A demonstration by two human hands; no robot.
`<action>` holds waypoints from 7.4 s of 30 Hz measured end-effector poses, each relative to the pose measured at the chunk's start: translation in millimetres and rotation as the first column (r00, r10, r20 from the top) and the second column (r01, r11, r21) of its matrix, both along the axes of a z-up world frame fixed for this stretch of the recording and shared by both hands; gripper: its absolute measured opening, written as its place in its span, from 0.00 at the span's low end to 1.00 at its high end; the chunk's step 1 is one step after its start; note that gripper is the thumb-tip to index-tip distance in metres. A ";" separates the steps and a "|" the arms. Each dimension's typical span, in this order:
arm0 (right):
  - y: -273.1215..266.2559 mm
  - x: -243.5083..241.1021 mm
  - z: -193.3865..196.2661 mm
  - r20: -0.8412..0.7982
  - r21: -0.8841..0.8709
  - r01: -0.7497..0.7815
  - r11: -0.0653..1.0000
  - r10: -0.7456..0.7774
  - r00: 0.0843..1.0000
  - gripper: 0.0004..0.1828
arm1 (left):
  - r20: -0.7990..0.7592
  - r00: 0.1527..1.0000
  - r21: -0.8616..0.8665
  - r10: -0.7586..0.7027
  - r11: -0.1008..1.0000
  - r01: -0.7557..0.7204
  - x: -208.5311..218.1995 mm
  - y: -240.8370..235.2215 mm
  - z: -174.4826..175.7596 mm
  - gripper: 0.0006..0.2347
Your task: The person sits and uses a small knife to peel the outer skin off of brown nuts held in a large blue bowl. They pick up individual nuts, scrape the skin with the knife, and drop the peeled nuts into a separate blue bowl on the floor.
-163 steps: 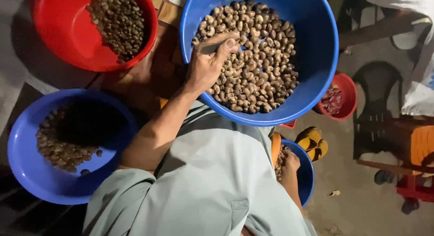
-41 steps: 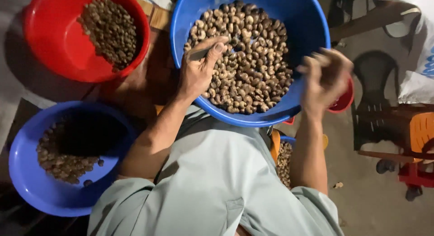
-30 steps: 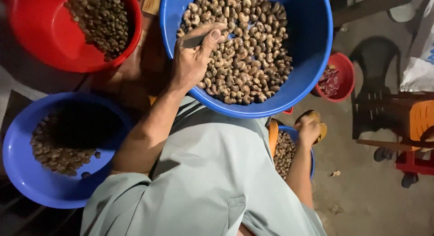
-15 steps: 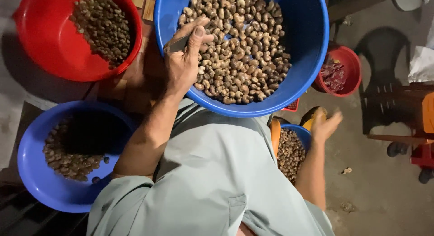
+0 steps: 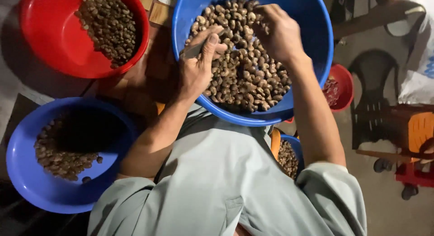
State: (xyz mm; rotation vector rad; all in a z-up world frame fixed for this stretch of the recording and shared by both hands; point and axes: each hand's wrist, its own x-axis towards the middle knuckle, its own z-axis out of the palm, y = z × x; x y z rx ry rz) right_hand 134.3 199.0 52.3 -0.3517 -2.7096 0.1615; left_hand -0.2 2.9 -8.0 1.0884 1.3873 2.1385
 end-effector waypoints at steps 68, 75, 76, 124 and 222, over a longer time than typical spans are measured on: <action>-63.5 12.2 1.9 -0.147 -0.912 -0.164 0.376 0.073 0.986 0.24 | -0.174 0.967 0.001 -0.185 0.982 0.188 -0.7 3.4 -0.2 0.11; -64.4 12.2 2.3 -0.103 -0.902 -0.112 0.417 0.042 0.994 0.26 | -0.177 0.969 0.026 -0.173 0.983 0.181 -0.1 2.1 3.5 0.09; -65.0 12.0 2.1 -0.103 -0.903 -0.110 0.415 0.041 0.994 0.26 | -0.176 0.969 0.024 -0.175 0.983 0.182 -0.1 2.9 1.7 0.09; -70.1 10.7 -8.6 -0.162 -0.671 -0.124 0.731 0.019 0.987 0.19 | -0.123 0.974 0.001 -0.192 0.981 0.193 -0.4 0.6 1.4 0.09; -66.4 11.0 7.9 -0.079 -0.918 -0.079 0.390 0.018 0.997 0.24 | -0.107 0.977 0.030 -0.184 0.982 0.189 1.4 -0.4 10.2 0.10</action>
